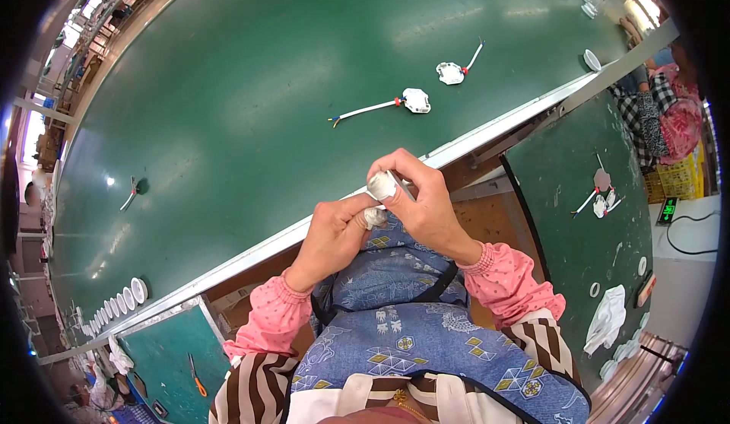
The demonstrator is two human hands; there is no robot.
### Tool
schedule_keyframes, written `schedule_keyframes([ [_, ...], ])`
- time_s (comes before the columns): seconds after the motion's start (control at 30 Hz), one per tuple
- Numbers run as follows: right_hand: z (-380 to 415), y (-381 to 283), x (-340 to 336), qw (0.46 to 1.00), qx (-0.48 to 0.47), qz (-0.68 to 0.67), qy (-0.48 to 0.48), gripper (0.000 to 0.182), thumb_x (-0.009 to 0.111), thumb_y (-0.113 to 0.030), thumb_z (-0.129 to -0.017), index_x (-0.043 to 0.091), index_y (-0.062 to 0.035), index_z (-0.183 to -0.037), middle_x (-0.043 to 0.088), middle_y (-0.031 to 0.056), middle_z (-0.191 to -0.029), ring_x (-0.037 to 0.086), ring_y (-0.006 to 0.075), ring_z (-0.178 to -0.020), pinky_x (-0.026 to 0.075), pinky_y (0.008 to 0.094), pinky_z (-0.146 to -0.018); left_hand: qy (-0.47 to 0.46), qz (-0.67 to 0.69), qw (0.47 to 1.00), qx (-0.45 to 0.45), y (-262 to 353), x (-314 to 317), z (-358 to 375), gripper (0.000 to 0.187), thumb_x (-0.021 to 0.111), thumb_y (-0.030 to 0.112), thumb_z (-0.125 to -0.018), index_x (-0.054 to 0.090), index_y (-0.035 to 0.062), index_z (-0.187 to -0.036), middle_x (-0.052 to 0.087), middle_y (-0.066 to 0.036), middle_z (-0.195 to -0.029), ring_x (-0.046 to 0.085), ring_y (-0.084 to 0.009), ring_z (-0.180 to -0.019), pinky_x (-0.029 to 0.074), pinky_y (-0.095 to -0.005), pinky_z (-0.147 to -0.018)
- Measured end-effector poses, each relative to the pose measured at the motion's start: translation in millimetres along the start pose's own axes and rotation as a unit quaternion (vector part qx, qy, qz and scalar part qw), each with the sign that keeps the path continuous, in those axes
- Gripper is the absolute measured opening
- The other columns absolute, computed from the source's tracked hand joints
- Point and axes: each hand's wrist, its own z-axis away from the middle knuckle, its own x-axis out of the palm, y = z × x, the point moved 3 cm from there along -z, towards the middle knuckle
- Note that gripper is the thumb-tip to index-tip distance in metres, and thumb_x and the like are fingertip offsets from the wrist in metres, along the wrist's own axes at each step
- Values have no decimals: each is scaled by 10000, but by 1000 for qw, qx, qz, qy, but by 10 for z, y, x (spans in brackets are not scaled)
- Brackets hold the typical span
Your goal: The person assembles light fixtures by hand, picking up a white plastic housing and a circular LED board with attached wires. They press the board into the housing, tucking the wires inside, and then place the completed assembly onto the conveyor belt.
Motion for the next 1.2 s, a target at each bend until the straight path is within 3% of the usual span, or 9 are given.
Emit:
schedule_keyframes([
  [0.13,-60,122,-67,997,23,-66,35,159,616,-156,-975,628,-6,-1025,582,2,-884,510,54,-739,419,235,-629,101,-21,993,54,-2,118,-27,102,591,85,-949,679,40,-971,626,-186,-690,646,-392,-637,480,-435,-560],
  [0.27,-147,161,-80,998,-30,-4,61,307,619,-285,-983,647,16,-1035,609,54,-932,610,105,-799,483,246,-641,117,-73,989,59,191,199,63,92,604,114,-957,648,51,-1008,619,-190,-694,643,-414,-661,465,-474,-553],
  [0.47,-126,181,-173,996,33,-87,14,334,560,-324,-1012,631,2,-1037,621,66,-868,616,112,-764,462,230,-585,51,-121,990,54,138,78,3,105,611,111,-952,638,47,-1031,634,-188,-753,646,-401,-680,475,-456,-581],
  [0.73,-185,227,-365,934,144,-312,94,328,519,-339,-1040,603,-21,-1041,613,102,-829,609,150,-680,412,225,-471,123,-218,965,85,204,-106,125,169,628,-36,-829,628,41,-979,628,-154,-765,633,-355,-671,486,-428,-595],
  [0.93,-103,138,-447,962,97,-247,72,355,546,-339,-1024,608,8,-1066,616,97,-836,610,135,-689,420,223,-477,55,-310,935,165,340,-82,237,162,640,-45,-784,635,31,-927,620,-104,-751,625,-305,-658,488,-400,-588],
  [1.03,-147,103,-479,964,73,-248,57,354,532,-336,-1026,604,5,-1086,623,97,-841,599,122,-686,432,226,-486,129,-251,943,173,303,-117,164,158,644,-41,-830,666,35,-967,634,-118,-763,653,-276,-699,495,-353,-608],
  [1.1,-185,50,-470,964,61,-252,57,357,516,-336,-1031,602,4,-1097,624,99,-843,597,123,-690,440,229,-492,121,-58,990,33,113,-165,184,282,669,-12,-897,632,16,-1174,660,-84,-860,666,-165,-766,496,-264,-649],
  [1.17,-189,91,-473,942,69,-322,64,374,539,-371,-1036,624,-17,-1123,628,61,-841,608,92,-696,462,225,-486,125,171,972,-99,40,-139,133,372,688,7,-914,582,4,-1271,652,-63,-931,649,-114,-802,496,-232,-673],
  [1.2,-184,117,-457,930,82,-354,59,376,532,-375,-1037,624,-21,-1125,634,64,-853,617,96,-703,470,230,-488,106,177,973,-101,-132,-108,122,529,701,14,-915,490,0,-1400,617,-56,-1027,615,-88,-852,491,-211,-702],
])
